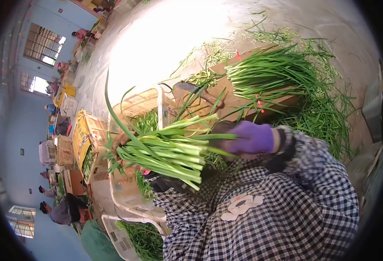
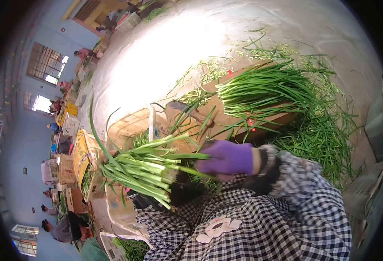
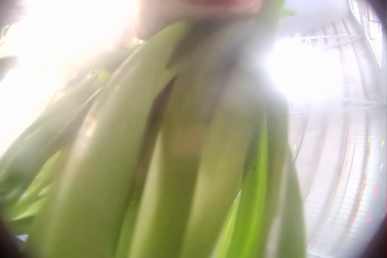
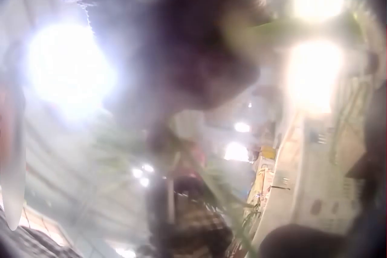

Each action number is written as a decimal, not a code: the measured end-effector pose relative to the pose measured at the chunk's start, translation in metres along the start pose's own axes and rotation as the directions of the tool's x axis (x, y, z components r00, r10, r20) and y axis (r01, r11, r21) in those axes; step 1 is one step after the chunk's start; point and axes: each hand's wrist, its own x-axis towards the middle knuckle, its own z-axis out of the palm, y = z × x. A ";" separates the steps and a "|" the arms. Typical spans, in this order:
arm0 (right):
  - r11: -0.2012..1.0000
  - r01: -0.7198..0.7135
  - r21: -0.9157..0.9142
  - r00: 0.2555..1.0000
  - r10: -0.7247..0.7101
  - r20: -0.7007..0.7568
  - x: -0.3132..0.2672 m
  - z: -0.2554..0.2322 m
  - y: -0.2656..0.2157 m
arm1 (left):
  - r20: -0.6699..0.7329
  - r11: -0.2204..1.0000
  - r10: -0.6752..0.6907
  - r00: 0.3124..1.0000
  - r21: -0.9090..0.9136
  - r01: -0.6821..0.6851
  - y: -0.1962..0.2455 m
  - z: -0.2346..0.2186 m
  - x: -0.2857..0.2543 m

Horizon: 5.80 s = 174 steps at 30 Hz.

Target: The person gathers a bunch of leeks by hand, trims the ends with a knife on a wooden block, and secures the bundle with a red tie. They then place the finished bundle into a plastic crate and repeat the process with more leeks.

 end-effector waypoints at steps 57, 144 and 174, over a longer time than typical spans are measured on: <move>0.611 0.007 -0.792 0.988 -0.125 -0.088 -0.016 0.006 -0.016 | -0.048 0.829 0.147 0.988 0.551 -0.096 -0.064 0.029 0.031; -0.001 0.069 -0.998 0.905 -0.420 0.063 -0.045 -0.034 -0.055 | -0.871 0.193 0.201 0.449 0.484 0.853 -0.209 0.038 -0.075; 0.107 -0.098 -0.989 0.724 -0.674 -0.145 0.061 -0.021 -0.004 | -0.841 0.086 0.269 0.470 0.507 0.858 -0.213 0.045 -0.077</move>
